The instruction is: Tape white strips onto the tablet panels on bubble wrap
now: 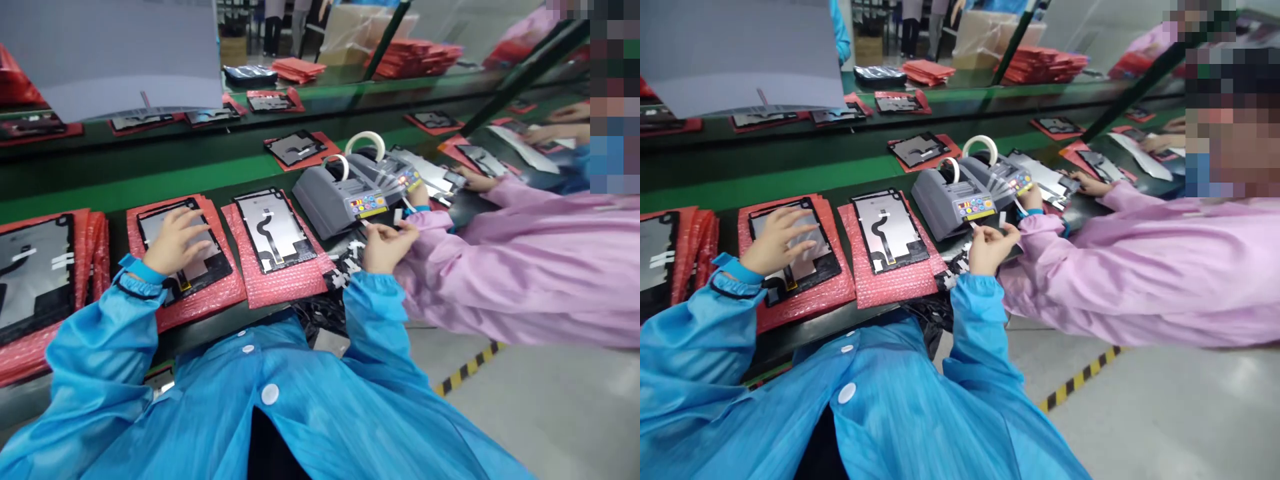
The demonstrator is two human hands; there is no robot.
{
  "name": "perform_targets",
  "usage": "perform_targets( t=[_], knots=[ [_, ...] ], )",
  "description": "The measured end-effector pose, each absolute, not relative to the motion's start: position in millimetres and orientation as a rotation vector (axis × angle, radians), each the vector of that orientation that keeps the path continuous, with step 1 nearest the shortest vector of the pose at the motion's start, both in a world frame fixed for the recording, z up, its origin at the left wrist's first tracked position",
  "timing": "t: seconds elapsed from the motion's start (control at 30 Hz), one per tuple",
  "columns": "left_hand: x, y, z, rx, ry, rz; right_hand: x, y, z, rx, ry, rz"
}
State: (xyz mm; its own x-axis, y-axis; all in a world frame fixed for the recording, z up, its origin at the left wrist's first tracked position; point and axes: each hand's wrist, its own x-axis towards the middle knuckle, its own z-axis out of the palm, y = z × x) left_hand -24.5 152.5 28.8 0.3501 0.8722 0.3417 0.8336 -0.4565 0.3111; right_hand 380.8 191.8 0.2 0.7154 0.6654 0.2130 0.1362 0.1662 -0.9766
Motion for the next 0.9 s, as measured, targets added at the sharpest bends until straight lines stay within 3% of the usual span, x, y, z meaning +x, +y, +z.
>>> perform_targets(
  t=[0.1,0.23,0.43,0.9],
  knots=[
    [-4,149,31,2.354,1.475,0.813,344,182,6,-1.238,-1.126,0.475],
    [24,144,33,2.12,1.41,0.903,267,179,13,-0.958,-1.577,0.954],
    [17,138,29,1.93,1.506,0.916,196,181,20,-0.828,-1.652,1.408],
    [-3,135,22,1.614,1.721,0.858,167,200,11,-0.974,-1.541,1.563]
  ],
)
